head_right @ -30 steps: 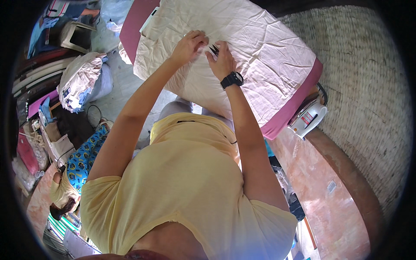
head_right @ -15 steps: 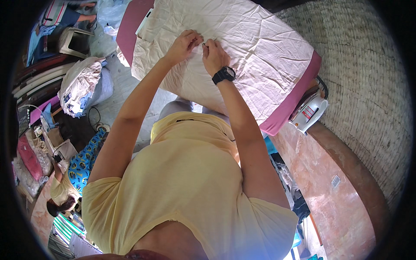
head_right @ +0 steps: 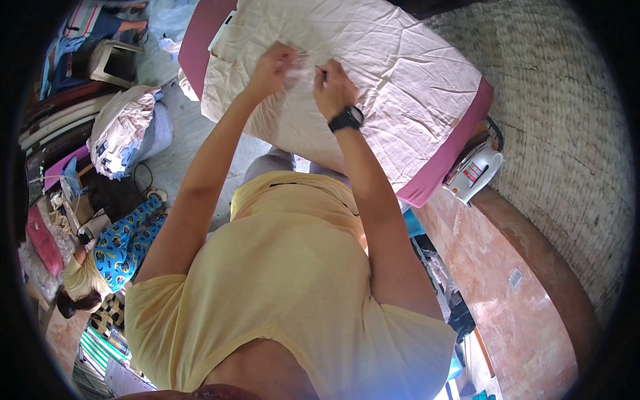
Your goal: The person irons a light-colored button-down shirt on an ironing board using an iron, smoothing the fabric by hand and moving the iron across different sections of the garment.
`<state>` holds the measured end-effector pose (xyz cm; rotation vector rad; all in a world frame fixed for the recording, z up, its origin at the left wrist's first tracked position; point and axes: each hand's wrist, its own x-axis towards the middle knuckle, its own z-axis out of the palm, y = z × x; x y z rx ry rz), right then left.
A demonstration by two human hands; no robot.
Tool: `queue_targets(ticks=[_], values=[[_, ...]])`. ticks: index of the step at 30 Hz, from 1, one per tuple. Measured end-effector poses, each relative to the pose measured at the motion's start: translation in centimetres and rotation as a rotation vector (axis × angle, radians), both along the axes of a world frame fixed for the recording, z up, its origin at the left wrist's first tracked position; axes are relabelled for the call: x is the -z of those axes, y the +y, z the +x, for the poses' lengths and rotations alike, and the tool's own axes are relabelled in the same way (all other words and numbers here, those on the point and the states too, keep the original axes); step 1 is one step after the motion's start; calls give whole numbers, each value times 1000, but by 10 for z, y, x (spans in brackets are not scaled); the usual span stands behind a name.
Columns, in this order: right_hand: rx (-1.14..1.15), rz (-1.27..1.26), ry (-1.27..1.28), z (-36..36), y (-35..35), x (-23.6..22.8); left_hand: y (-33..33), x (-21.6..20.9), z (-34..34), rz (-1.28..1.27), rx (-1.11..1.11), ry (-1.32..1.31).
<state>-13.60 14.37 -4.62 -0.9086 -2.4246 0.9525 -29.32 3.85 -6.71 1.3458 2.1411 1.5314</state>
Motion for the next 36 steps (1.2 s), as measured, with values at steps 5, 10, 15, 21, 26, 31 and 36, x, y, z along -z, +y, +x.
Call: queue_targets(ticks=[5, 10, 15, 21, 26, 31, 36], values=[[498, 8, -71, 155, 53, -4, -125, -2, -63, -51, -680, 114], [791, 167, -417, 321, 92, 33, -174, 31, -87, -248, -598, 252], [716, 73, -368, 307, 44, 46, -154, 44, -91, -506, -499, 375], [814, 118, -326, 296, 23, 44, -150, 47, -94, -231, -528, -35], [750, -52, -205, 315, 21, 33, -153, 33, -88, -457, -568, 83], [646, -129, -291, 324, 1, 44, -160, 23, -84, -462, -520, 198], [717, -294, -412, 370, 21, 67, -165, 32, -67, -528, -717, 133]])
